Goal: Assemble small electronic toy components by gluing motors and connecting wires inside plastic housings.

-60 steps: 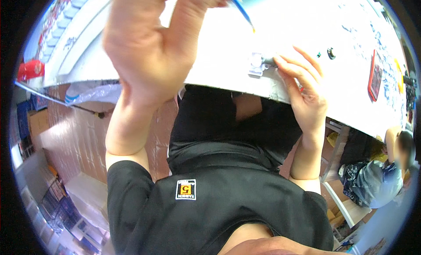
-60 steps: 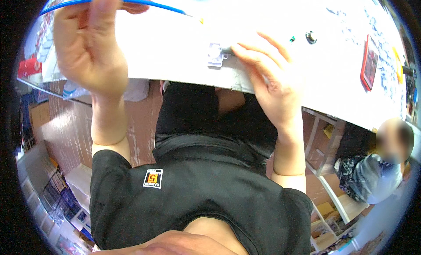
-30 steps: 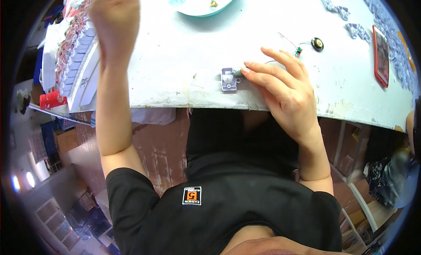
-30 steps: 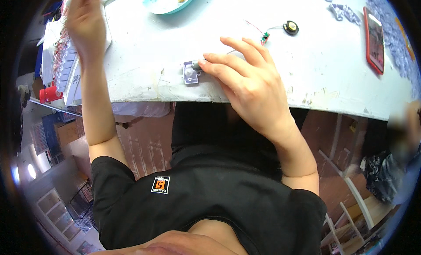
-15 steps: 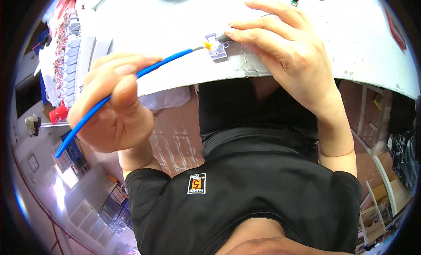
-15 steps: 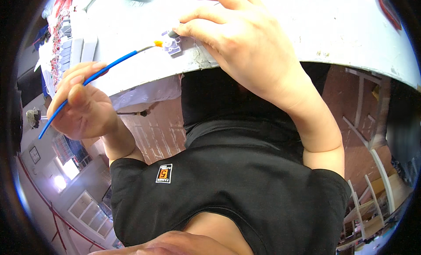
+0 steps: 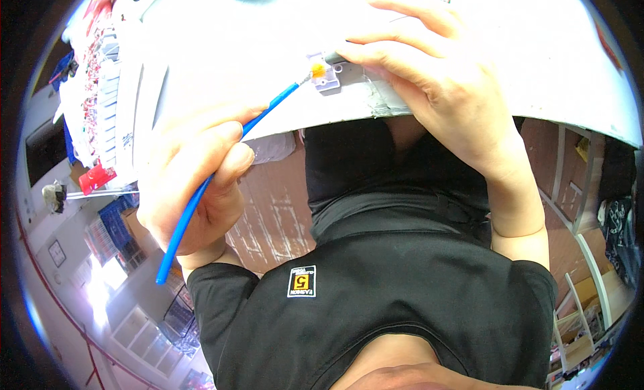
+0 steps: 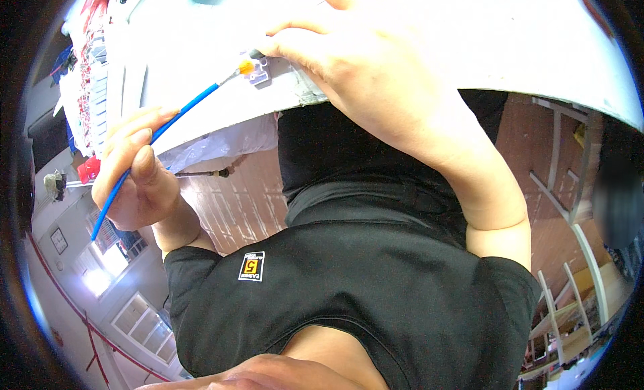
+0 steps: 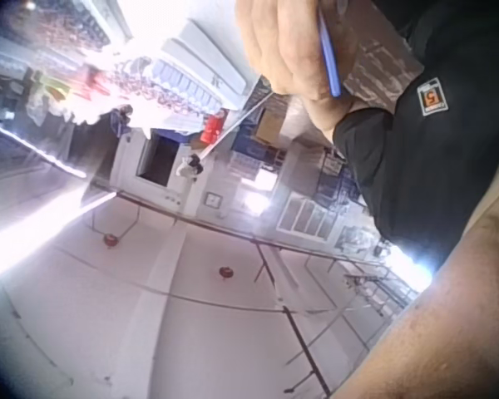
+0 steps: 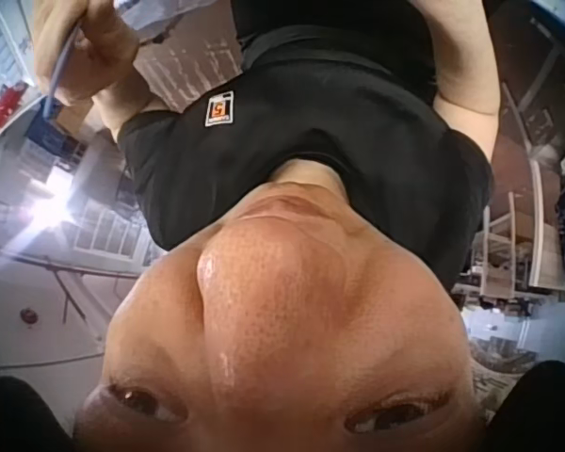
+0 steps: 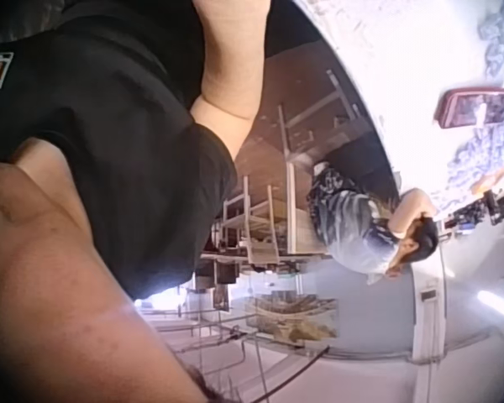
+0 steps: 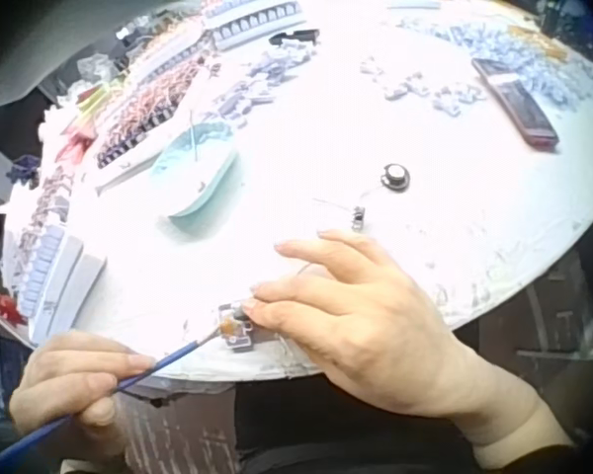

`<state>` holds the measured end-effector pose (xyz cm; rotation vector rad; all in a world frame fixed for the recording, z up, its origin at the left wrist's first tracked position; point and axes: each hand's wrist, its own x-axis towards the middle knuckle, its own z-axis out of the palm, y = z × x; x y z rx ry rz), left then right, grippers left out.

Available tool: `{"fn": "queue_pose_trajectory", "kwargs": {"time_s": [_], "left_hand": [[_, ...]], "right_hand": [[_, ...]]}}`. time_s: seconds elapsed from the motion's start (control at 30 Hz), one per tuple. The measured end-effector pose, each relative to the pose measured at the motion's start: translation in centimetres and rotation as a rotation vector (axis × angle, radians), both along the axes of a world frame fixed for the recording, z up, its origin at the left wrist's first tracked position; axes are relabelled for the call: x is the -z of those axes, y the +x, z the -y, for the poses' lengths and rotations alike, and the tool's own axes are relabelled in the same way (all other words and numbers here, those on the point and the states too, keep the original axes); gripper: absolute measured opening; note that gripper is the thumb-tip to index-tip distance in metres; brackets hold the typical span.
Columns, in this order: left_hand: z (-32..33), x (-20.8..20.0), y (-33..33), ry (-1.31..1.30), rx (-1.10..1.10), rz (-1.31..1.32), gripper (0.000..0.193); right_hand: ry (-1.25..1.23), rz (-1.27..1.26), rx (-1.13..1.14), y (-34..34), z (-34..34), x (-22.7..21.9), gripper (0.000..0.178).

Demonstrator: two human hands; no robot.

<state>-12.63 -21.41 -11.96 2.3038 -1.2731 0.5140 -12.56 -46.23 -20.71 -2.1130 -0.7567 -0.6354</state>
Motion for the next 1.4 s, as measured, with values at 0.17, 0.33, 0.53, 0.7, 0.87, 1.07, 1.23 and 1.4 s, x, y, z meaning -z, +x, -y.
{"fn": "queue_pose_trajectory", "kwargs": {"time_s": [0.17, 0.33, 0.53, 0.7, 0.87, 1.07, 1.23, 1.4], "left_hand": [[-0.3, -0.8, 0.4, -0.125, 0.036, 0.018, 0.019], [1.1, -0.2, 0.4, -0.012, 0.049, -0.117, 0.017], [1.5, -1.0, 0.9, 0.034, 0.088, -0.191, 0.015], [0.1, -1.3, 1.2, -0.103, 0.105, -0.092, 0.017], [0.4, 0.2, 0.7, -0.108, 0.059, -0.276, 0.016], [-1.7, 1.5, 3.5, -0.557, 0.201, -0.231, 0.017], [-5.2, -4.5, 7.8, -0.592, 0.005, 0.1, 0.019], [-4.6, -1.3, 13.0, -0.511, -0.168, 0.23, 0.017]], "right_hand": [[0.025, -0.002, -0.02, 0.1, -0.3, -0.5, 0.023], [0.031, -0.046, -0.017, 0.0, -0.3, 0.2, 0.026], [-0.213, -0.066, 0.098, -0.7, -0.3, -0.7, 0.032], [-0.24, -0.04, 0.091, -0.6, -0.3, -0.6, 0.034], [-0.239, -0.046, 0.094, -0.5, -0.3, -0.6, 0.033], [-0.264, -0.049, 0.113, -0.6, 0.1, -0.4, 0.033], [-0.169, -0.033, 0.084, -0.4, -0.3, -0.2, 0.033], [-0.167, -0.087, 0.081, -0.7, -0.5, -0.2, 0.032]]}}
